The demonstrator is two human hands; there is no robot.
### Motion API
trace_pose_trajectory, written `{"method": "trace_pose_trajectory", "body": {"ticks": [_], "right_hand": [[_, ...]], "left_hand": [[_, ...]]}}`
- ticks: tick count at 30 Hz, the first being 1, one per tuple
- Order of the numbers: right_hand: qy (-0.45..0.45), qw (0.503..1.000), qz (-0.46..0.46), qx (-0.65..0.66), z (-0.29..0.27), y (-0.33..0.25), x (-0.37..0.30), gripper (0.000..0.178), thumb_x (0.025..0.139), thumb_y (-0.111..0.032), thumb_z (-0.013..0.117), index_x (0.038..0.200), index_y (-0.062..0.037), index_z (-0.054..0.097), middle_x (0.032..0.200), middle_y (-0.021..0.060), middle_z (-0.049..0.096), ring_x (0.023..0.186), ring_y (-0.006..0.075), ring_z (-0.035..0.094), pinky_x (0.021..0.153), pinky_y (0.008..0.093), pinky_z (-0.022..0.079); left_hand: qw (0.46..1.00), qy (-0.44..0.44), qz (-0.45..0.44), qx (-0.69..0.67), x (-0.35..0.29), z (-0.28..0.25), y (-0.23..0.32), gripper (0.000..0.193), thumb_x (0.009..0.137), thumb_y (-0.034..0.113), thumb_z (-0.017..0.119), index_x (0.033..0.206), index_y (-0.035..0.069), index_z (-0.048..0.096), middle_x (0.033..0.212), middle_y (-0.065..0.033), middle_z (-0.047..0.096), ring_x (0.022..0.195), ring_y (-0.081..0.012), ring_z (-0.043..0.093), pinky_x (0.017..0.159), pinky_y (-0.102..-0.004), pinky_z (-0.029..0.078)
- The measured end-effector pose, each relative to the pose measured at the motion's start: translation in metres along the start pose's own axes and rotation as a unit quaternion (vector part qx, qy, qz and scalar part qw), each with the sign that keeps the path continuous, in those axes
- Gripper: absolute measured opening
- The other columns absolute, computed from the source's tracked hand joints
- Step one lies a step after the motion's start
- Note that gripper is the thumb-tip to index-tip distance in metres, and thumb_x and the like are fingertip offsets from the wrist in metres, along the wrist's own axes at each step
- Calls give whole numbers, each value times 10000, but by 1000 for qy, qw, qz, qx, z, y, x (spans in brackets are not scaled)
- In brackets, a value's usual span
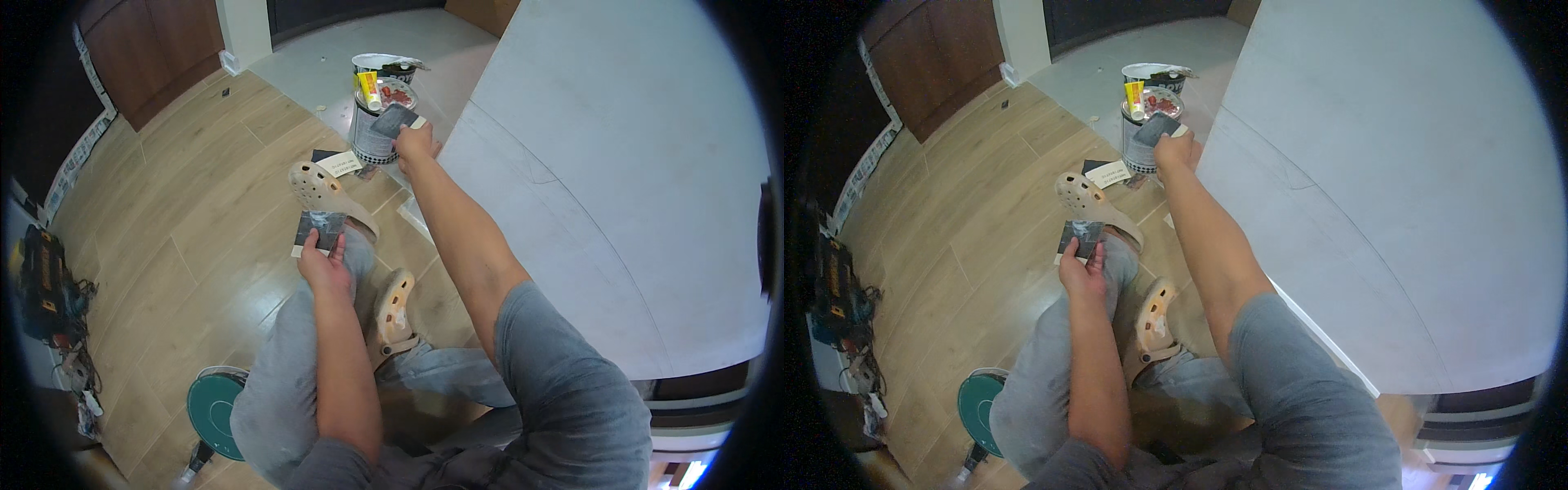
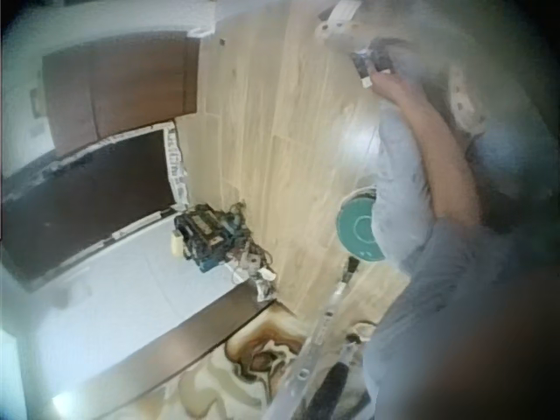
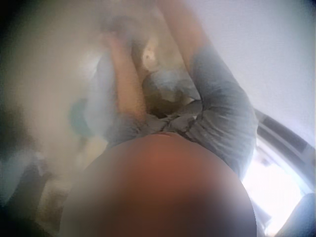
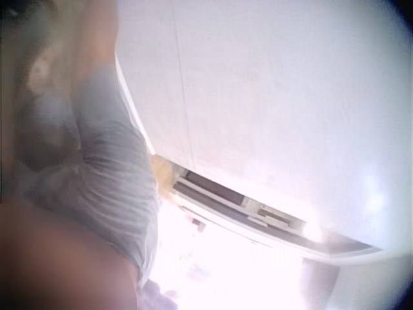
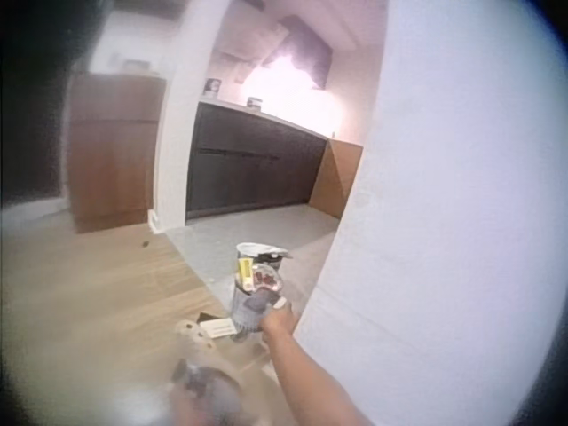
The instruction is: The person sits on the floor and uses a putty knife to apply joint compound to the baseboard and wall corner. They repeatedly scrape excess compound from the knife onto a larger taping knife and continue smoothing the surface along the baseboard.
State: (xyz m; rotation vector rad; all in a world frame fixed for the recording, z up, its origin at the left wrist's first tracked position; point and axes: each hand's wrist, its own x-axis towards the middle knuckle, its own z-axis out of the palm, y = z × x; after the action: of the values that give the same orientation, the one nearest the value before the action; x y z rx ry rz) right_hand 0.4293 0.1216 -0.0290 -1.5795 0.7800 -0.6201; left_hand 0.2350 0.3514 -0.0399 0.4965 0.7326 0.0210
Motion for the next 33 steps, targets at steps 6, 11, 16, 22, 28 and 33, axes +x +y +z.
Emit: {"method": "trace_pose_trajectory", "body": {"ticks": [6,11,16,22,28,33], "right_hand": [[-140,972,169,84,-26,38,-29,335,976,-22,570,1293,-85,483,1178,136,570,827,244,618,578,363,574],[-114,951,214,190,-48,34,-88,326,1013,-8,489,1312,-137,481,1174,90,573,834,226,605,588,365,547],[-180,943,152,235,-97,-20,-128,348,1023,-11,487,1338,-157,488,1221,51,589,992,223,601,764,423,539],[-361,891,46,272,-145,-141,-149,391,995,-40,459,1363,-145,537,1214,39,625,1006,211,605,806,370,526],[-544,714,78,434,-156,-208,-149,386,930,-160,474,1282,-20,545,818,12,552,729,141,548,635,295,457],[-603,592,115,522,-129,-188,-137,498,1014,-300,444,1377,35,504,761,39,498,611,153,471,591,305,409]], "left_hand": [[999,0,25,38,-20,2,4,299,959,103,643,1241,31,574,1122,-109,671,908,-245,699,664,-358,633],[987,-120,70,80,-69,19,28,307,978,139,633,1259,34,565,1124,-109,668,933,-232,701,680,-388,640],[960,-192,178,98,-146,52,90,329,1023,223,588,1297,45,549,1137,-99,663,980,-212,691,716,-400,640],[896,-197,332,218,-230,-11,197,355,1043,322,589,1297,76,557,1165,-52,645,1075,-201,641,797,-412,585],[910,51,325,252,-217,-112,237,410,1029,411,621,1271,83,576,1104,-43,663,981,-161,652,732,-318,529],[869,-11,347,353,-156,-156,239,327,1043,341,634,1143,30,644,916,-44,683,757,-134,646,696,-273,515]]}}
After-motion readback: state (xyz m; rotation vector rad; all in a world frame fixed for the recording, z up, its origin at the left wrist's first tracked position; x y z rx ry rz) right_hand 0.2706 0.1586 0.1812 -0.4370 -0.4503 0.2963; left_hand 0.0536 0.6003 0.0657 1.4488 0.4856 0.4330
